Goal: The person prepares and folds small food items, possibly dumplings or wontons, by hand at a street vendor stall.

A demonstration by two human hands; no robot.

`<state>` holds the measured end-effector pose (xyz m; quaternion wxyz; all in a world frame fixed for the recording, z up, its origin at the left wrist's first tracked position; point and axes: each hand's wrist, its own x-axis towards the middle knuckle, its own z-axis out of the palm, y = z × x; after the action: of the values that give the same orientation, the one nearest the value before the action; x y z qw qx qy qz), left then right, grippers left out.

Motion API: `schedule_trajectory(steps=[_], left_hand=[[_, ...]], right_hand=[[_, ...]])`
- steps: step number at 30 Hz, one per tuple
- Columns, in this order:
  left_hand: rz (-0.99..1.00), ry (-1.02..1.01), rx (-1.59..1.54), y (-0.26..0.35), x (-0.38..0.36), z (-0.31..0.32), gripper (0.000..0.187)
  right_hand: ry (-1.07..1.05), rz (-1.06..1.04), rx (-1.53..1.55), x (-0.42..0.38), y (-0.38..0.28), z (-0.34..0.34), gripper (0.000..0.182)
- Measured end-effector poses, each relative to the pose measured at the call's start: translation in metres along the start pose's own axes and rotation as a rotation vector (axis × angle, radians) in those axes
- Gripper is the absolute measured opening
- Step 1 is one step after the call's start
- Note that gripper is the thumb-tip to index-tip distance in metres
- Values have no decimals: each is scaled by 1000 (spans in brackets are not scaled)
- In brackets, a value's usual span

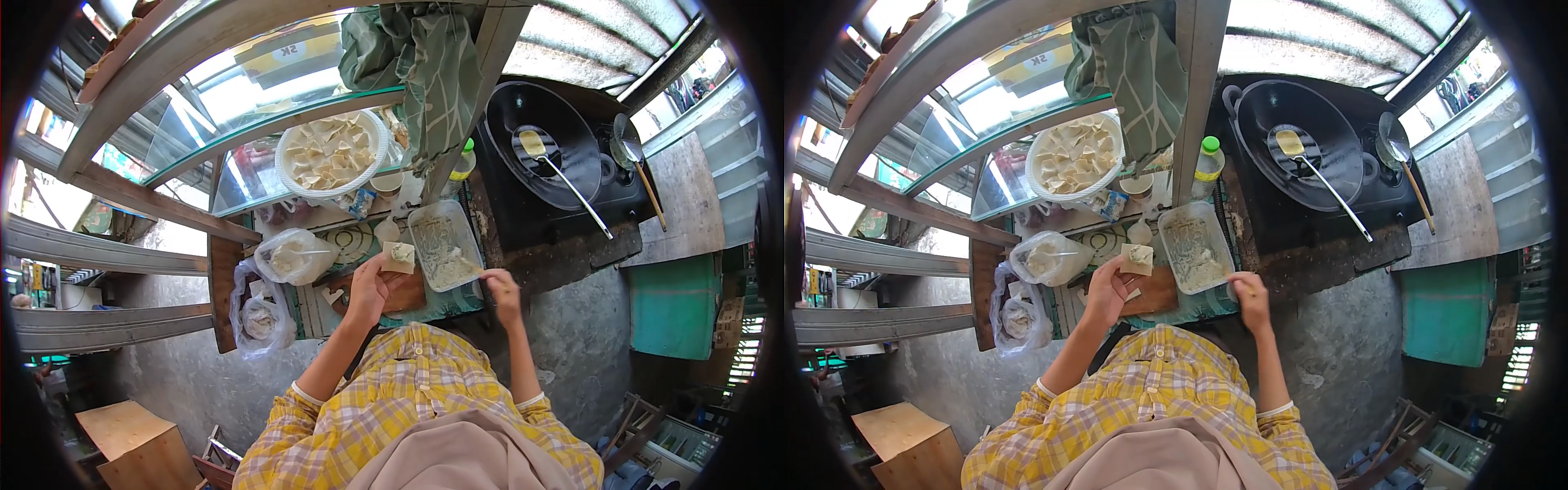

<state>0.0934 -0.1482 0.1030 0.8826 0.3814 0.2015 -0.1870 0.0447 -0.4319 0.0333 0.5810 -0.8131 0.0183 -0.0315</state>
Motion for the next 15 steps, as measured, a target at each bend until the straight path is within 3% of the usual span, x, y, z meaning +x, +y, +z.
schedule_trajectory(steps=[2,3,6,7,10,13,15], left_hand=[[-35,-55,-27,-2,-1,5,33],[-47,-81,-42,-2,-1,8,34],[-37,-133,-30,-2,-7,18,34],[-39,-152,-27,-4,-8,21,35],[-65,-164,-18,-12,-8,28,33],[-71,-155,28,-24,-3,28,32],[-94,-125,62,-24,-3,29,31]], right_hand=[[-198,-178,-422,-3,5,19,22],[-299,-112,-618,-9,-7,25,27],[-227,-218,-766,-13,-30,38,33],[-156,-278,-738,-10,-42,41,35],[-160,-114,-96,4,-56,55,33],[-160,51,290,6,-52,72,31],[-158,40,306,10,-55,73,31]])
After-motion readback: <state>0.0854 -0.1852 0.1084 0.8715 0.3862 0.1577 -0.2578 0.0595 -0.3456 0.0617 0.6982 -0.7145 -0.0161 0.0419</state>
